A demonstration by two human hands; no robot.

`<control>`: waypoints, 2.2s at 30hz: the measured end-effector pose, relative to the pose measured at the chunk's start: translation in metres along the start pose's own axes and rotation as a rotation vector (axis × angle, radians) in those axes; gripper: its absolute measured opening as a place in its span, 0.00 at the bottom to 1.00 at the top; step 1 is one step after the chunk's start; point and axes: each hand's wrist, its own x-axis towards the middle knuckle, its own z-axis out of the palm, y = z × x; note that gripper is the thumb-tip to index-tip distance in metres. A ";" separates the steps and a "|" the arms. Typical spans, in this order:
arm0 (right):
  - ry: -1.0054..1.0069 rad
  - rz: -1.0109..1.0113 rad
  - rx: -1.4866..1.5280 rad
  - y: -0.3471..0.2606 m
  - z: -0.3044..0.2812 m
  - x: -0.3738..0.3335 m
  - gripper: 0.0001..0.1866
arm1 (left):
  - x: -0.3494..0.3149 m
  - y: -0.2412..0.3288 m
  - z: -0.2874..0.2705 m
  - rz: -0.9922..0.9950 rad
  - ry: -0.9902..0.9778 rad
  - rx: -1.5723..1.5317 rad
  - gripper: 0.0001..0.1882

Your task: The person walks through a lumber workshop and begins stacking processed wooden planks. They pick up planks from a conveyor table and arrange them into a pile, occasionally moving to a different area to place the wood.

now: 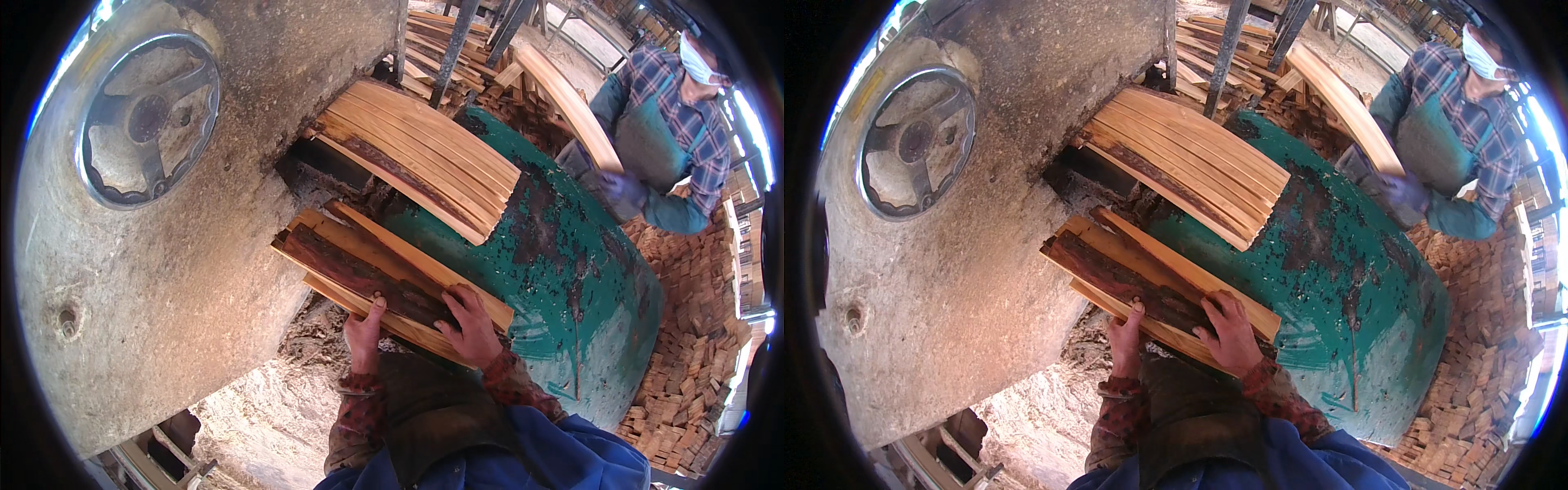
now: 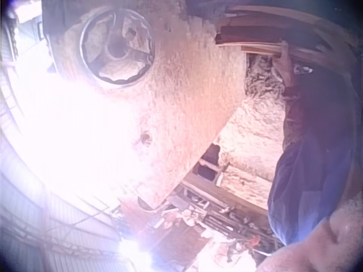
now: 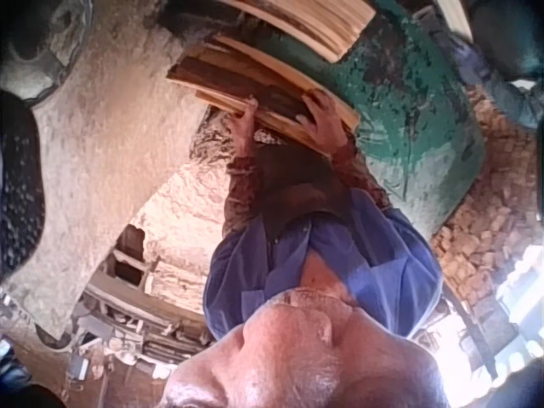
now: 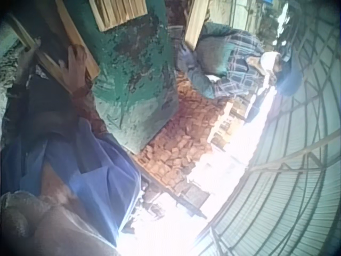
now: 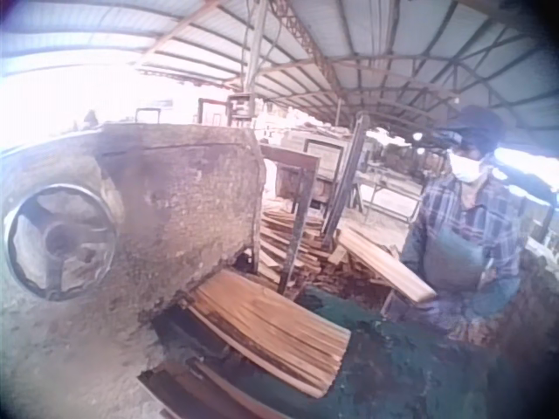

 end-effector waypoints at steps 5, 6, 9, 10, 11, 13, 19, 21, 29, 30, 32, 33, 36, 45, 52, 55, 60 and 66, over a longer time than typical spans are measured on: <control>0.226 0.214 0.049 -0.005 -0.020 0.015 0.33 | -0.003 0.003 -0.002 -0.041 -0.033 -0.063 0.28; 0.295 0.251 0.034 0.007 -0.021 0.018 0.34 | -0.004 0.005 0.001 -0.047 -0.040 -0.080 0.27; 0.448 0.400 0.160 0.050 -0.015 0.029 0.39 | -0.010 0.014 0.005 -0.086 -0.050 -0.119 0.26; 0.466 0.414 0.190 0.056 -0.012 0.031 0.40 | -0.009 0.014 0.007 -0.080 -0.058 -0.117 0.26; 0.476 0.427 0.224 0.058 -0.007 0.035 0.40 | -0.009 0.014 0.006 -0.075 -0.058 -0.113 0.26; 0.477 0.461 0.217 0.059 -0.005 0.033 0.40 | -0.007 0.010 0.006 -0.039 -0.051 -0.109 0.26; 0.296 0.336 0.112 0.056 -0.001 0.019 0.30 | -0.001 0.001 0.002 -0.037 -0.042 -0.086 0.26; 0.151 0.307 0.107 0.030 -0.001 0.031 0.26 | -0.007 0.014 0.001 -0.092 -0.053 -0.072 0.25; 0.029 0.016 0.015 -0.011 0.012 0.029 0.26 | 0.006 -0.015 -0.004 -0.070 -0.081 -0.147 0.27; 0.011 0.018 -0.007 -0.015 0.014 0.028 0.26 | 0.007 -0.018 -0.004 -0.033 -0.075 -0.149 0.27; 0.017 0.016 0.000 -0.012 0.017 0.026 0.27 | 0.007 -0.016 -0.003 -0.007 -0.063 -0.160 0.27; 0.019 0.013 -0.006 -0.013 0.018 0.025 0.27 | 0.005 -0.013 -0.002 -0.018 -0.058 -0.170 0.27; 0.015 0.007 -0.017 -0.011 0.017 0.025 0.27 | 0.001 -0.002 -0.001 -0.041 -0.050 -0.165 0.26; -0.065 -0.007 0.050 -0.003 0.004 0.036 0.25 | -0.001 -0.004 0.000 -0.033 -0.040 -0.210 0.24; -0.077 -0.077 -0.125 0.018 -0.023 0.084 0.26 | -0.002 -0.001 0.003 -0.017 -0.010 -0.175 0.22; -0.135 -0.115 -0.063 0.010 -0.014 0.086 0.27 | 0.002 -0.009 -0.001 -0.009 -0.014 -0.164 0.25; -0.193 -0.157 0.002 -0.012 0.011 0.068 0.27 | 0.000 -0.002 -0.001 -0.006 -0.022 -0.120 0.26; -0.215 -0.094 -0.029 -0.016 0.016 0.064 0.27 | 0.001 -0.002 -0.002 -0.027 -0.026 -0.081 0.28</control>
